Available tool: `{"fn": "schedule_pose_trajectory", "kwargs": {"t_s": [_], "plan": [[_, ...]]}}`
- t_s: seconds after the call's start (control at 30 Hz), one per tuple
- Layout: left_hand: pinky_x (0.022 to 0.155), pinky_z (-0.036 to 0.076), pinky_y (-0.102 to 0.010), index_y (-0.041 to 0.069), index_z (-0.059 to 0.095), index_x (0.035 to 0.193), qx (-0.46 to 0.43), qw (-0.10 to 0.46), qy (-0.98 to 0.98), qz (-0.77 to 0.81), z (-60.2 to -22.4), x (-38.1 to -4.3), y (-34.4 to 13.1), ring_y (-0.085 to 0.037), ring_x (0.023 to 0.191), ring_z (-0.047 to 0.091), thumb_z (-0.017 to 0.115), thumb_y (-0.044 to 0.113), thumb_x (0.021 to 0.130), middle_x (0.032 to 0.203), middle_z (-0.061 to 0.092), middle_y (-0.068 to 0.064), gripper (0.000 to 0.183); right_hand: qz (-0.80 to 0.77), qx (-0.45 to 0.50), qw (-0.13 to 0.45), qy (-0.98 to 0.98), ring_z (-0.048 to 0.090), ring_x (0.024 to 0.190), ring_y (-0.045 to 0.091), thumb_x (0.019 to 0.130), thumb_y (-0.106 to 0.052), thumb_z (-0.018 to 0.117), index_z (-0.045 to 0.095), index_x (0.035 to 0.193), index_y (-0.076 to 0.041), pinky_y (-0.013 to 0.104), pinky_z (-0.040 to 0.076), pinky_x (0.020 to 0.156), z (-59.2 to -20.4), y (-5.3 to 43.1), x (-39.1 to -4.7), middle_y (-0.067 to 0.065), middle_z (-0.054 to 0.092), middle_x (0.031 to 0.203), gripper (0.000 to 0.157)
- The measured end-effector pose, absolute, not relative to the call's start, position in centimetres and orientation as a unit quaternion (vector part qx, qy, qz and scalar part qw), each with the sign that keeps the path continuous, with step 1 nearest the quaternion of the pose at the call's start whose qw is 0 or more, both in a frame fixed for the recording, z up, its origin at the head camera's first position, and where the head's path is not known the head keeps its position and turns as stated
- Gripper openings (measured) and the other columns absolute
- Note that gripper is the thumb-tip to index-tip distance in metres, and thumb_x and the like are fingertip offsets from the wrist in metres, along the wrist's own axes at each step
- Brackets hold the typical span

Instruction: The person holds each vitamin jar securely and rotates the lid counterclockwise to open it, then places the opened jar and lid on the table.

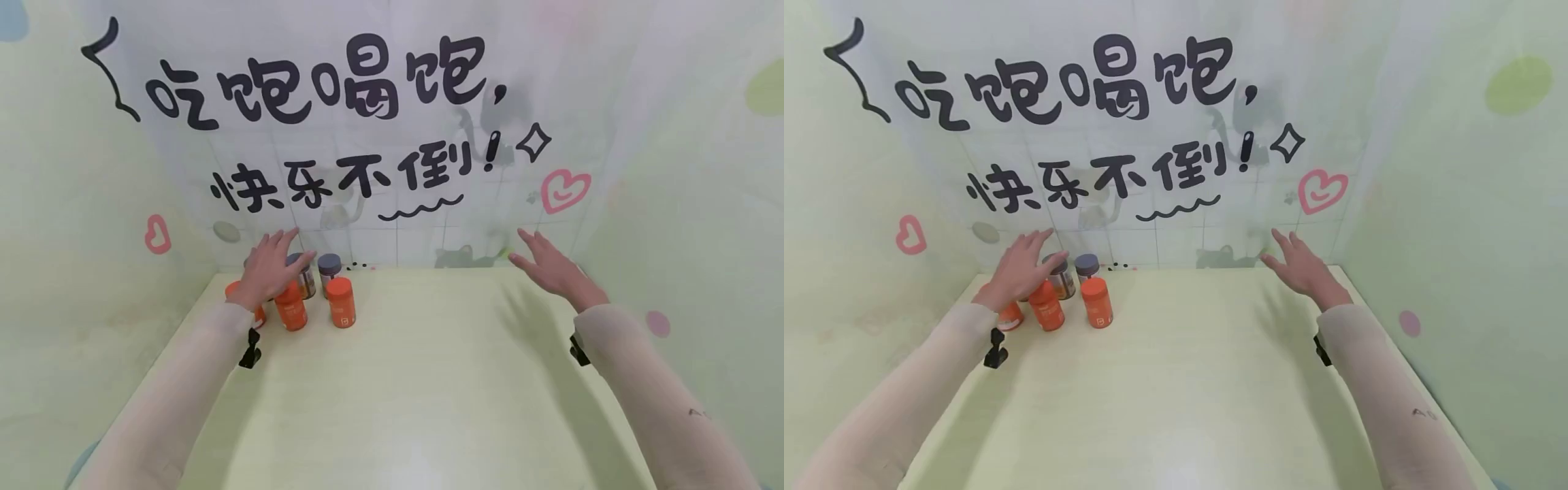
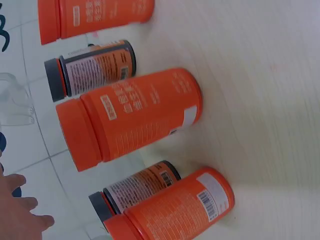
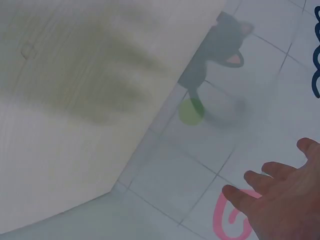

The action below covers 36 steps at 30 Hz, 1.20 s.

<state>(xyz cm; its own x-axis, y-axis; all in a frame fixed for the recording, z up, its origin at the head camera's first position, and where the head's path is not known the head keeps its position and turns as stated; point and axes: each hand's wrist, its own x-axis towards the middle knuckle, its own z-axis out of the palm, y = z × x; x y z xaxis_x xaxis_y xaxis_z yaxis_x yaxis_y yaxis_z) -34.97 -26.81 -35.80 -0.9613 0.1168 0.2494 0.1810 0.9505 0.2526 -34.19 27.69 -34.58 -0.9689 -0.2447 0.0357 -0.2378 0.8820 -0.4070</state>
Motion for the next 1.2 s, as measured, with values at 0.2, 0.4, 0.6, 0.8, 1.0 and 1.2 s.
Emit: {"fn": "schedule_pose_trajectory", "kwargs": {"t_s": [0.2,0.4,0.6,0.8,1.0,1.2], "plan": [[0.114,0.029,-0.065,0.013,0.035,0.153,-0.098,0.176,-0.954,-0.224,-37.5,-33.5,-25.6,-0.043,0.144,0.032,0.05,0.061,0.095,0.157,0.035,-0.02,0.077,-0.277,-0.168,-0.024,0.946,0.023,0.149,0.046,0.104,-0.047,0.043,0.008,0.161,-0.011,0.064,0.021,0.117,-36.8,25.6,-33.0,0.023,0.016,0.165,0.076],[0.111,0.038,-0.06,0.011,0.036,0.152,-0.113,0.188,-0.93,-0.295,-39.3,-31.3,-22.9,-0.037,0.137,0.042,0.058,0.053,0.095,0.153,0.041,-0.017,0.074,-0.371,-0.191,-0.032,0.908,0.042,0.141,0.044,0.101,-0.04,0.053,0.012,0.161,-0.017,0.061,0.04,0.108,-38.8,22.6,-30.8,0.022,0.025,0.162,0.075],[0.098,0.048,-0.055,0.012,0.027,0.155,-0.078,0.143,-0.9,-0.403,-40.6,-30.3,-20.2,-0.038,0.121,0.05,0.065,0.049,0.092,0.149,0.041,-0.018,0.083,-0.431,-0.204,-0.029,0.878,0.048,0.138,0.039,0.1,-0.03,0.059,0.017,0.159,-0.021,0.055,0.046,0.105,-40.2,19.6,-29.1,0.021,0.038,0.156,0.073],[0.113,0.038,-0.057,0.014,0.018,0.157,-0.031,0.064,-0.87,-0.489,-43.0,-31.0,-19.2,-0.038,0.147,0.035,0.068,0.048,0.09,0.162,0.028,-0.013,0.09,-0.474,-0.204,-0.009,0.857,0.051,0.136,0.037,0.099,-0.031,0.061,0.019,0.158,-0.025,0.054,0.046,0.105,-41.7,17.7,-28.0,0.018,0.042,0.153,0.073],[0.114,0.038,-0.055,0.013,0.018,0.156,0.029,-0.012,-0.849,-0.528,-45.1,-32.2,-19.5,-0.038,0.143,0.04,0.071,0.04,0.09,0.157,0.036,-0.018,0.089,-0.498,-0.212,0.004,0.841,0.053,0.133,0.036,0.098,-0.03,0.062,0.022,0.157,-0.026,0.055,0.046,0.105,-43.0,16.3,-27.5,0.016,0.047,0.15,0.072],[0.117,0.033,-0.057,0.015,0.025,0.155,0.015,-0.057,-0.852,-0.519,-46.6,-33.2,-19.3,-0.036,0.142,0.042,0.073,0.031,0.09,0.155,0.042,-0.014,0.083,-0.502,-0.217,0.009,0.837,0.056,0.129,0.039,0.097,-0.027,0.062,0.024,0.156,-0.023,0.055,0.047,0.104,-43.9,15.4,-27.4,0.018,0.05,0.146,0.07]]}}
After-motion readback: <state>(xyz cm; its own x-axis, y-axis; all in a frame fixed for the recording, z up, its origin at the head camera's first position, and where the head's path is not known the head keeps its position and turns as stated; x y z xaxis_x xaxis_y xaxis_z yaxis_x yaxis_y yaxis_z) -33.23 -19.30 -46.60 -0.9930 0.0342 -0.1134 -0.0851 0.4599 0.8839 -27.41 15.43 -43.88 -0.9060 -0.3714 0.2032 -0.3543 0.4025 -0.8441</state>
